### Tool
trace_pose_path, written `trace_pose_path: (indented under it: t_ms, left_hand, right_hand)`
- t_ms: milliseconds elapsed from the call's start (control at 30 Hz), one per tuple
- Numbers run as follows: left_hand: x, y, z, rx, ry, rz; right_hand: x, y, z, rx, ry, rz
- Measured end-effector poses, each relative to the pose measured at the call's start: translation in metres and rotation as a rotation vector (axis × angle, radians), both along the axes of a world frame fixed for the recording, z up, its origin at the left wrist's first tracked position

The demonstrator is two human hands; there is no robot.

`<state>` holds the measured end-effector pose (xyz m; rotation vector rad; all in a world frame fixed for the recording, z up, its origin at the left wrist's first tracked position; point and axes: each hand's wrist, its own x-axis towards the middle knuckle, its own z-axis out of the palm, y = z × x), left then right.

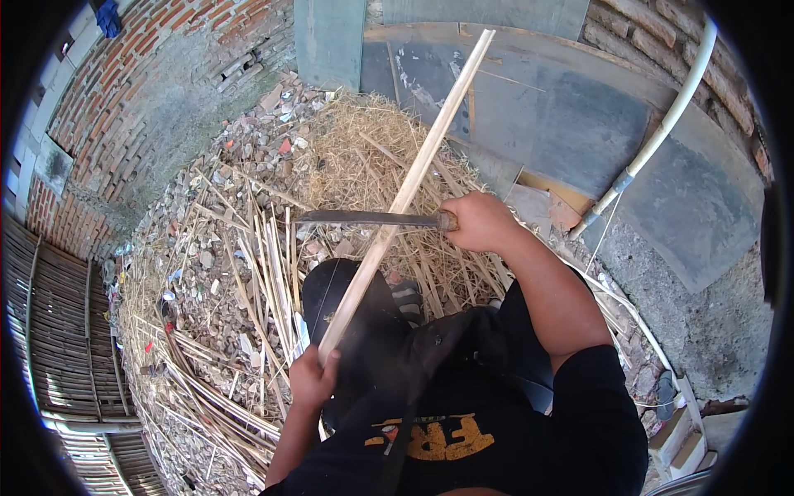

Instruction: The person scrapes a bamboo strip using a knife, then places the bamboo strip and the knife onto the ground.

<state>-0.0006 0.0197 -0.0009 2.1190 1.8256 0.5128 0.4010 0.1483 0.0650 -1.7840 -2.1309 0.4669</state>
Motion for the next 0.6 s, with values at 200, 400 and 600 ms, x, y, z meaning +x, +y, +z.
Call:
trace_pose_path:
  t_ms: [200, 400, 600]
  left_hand:
    - [0.004, 0.0, 0.006, -0.014, 0.036, 0.002]
    - [0.002, -0.003, 0.0, 0.019, 0.015, 0.001]
    - [-0.001, -0.005, -0.005, 0.042, -0.076, 0.018]
  right_hand:
    - [-0.018, -0.004, 0.0, -0.034, -0.075, 0.033]
    - [-0.012, 0.01, 0.0, -0.071, -0.006, -0.028]
    - [-0.01, 0.007, -0.011, -0.034, 0.075, -0.092]
